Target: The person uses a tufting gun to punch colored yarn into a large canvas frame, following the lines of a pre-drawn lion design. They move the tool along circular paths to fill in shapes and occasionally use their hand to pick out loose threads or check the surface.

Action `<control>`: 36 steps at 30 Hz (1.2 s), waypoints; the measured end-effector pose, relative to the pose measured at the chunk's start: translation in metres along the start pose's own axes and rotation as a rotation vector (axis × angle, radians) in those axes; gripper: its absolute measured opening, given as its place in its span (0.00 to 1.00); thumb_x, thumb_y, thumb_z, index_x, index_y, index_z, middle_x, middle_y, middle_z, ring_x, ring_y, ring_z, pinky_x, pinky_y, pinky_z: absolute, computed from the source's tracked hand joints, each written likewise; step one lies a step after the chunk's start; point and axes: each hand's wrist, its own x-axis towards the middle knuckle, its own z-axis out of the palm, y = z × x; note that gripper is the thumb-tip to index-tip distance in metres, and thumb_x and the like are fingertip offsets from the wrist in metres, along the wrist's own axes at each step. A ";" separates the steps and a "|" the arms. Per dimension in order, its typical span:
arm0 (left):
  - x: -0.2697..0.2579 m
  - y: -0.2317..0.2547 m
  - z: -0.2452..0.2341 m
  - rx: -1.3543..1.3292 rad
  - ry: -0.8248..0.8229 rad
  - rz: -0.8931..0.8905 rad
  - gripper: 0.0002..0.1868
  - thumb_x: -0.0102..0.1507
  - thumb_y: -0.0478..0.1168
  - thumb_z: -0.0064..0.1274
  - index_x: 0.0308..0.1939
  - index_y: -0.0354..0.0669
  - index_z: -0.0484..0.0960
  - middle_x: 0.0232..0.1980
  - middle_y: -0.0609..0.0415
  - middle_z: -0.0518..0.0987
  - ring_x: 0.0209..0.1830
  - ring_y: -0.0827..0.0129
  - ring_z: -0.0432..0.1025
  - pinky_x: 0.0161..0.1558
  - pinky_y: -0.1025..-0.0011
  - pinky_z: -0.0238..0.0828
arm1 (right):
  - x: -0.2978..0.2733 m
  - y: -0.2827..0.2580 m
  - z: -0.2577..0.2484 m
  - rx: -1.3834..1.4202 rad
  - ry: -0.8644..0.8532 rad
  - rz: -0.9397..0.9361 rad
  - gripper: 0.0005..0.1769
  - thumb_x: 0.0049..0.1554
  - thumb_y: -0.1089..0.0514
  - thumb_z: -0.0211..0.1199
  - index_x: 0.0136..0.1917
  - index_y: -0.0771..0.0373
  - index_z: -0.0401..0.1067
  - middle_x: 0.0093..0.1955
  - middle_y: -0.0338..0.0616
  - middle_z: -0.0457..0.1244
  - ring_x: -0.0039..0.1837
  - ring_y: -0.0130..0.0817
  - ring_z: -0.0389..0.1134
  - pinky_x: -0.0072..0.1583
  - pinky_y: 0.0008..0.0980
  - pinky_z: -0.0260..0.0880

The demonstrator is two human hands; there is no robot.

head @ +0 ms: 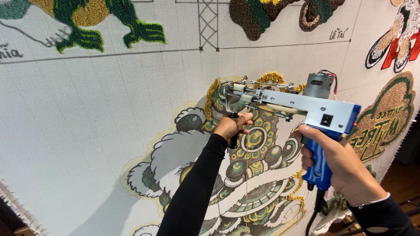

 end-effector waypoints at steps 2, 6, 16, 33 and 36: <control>0.006 -0.001 -0.007 0.018 0.023 0.017 0.25 0.61 0.54 0.61 0.54 0.41 0.83 0.45 0.57 0.85 0.27 0.72 0.77 0.20 0.74 0.60 | 0.002 0.000 0.009 -0.002 0.000 -0.001 0.20 0.55 0.47 0.66 0.48 0.68 0.75 0.29 0.40 0.58 0.29 0.31 0.59 0.33 0.33 0.62; 0.019 -0.001 -0.022 0.051 0.065 -0.015 0.27 0.60 0.57 0.59 0.58 0.48 0.82 0.46 0.62 0.84 0.27 0.75 0.78 0.20 0.75 0.59 | 0.009 0.003 0.028 0.015 0.006 -0.010 0.19 0.53 0.47 0.67 0.49 0.65 0.75 0.31 0.38 0.61 0.30 0.29 0.59 0.33 0.33 0.61; 0.030 0.001 -0.041 0.115 0.109 -0.024 0.31 0.60 0.61 0.59 0.60 0.45 0.83 0.52 0.58 0.85 0.29 0.71 0.79 0.21 0.75 0.60 | 0.026 0.012 0.045 0.076 -0.010 -0.035 0.17 0.54 0.47 0.69 0.45 0.62 0.71 0.33 0.36 0.61 0.30 0.27 0.59 0.32 0.33 0.60; 0.031 0.032 -0.040 0.140 0.042 0.060 0.36 0.60 0.64 0.56 0.64 0.45 0.79 0.60 0.53 0.84 0.30 0.70 0.79 0.22 0.75 0.65 | 0.039 0.009 0.042 0.092 -0.041 -0.096 0.17 0.55 0.49 0.69 0.46 0.63 0.71 0.36 0.35 0.63 0.32 0.28 0.59 0.33 0.33 0.61; 0.022 0.038 -0.036 0.147 0.018 0.082 0.36 0.59 0.62 0.56 0.66 0.47 0.79 0.61 0.53 0.82 0.30 0.69 0.80 0.21 0.73 0.62 | 0.038 0.010 0.037 0.108 -0.057 -0.058 0.18 0.57 0.48 0.69 0.48 0.65 0.73 0.35 0.36 0.62 0.32 0.29 0.59 0.33 0.33 0.61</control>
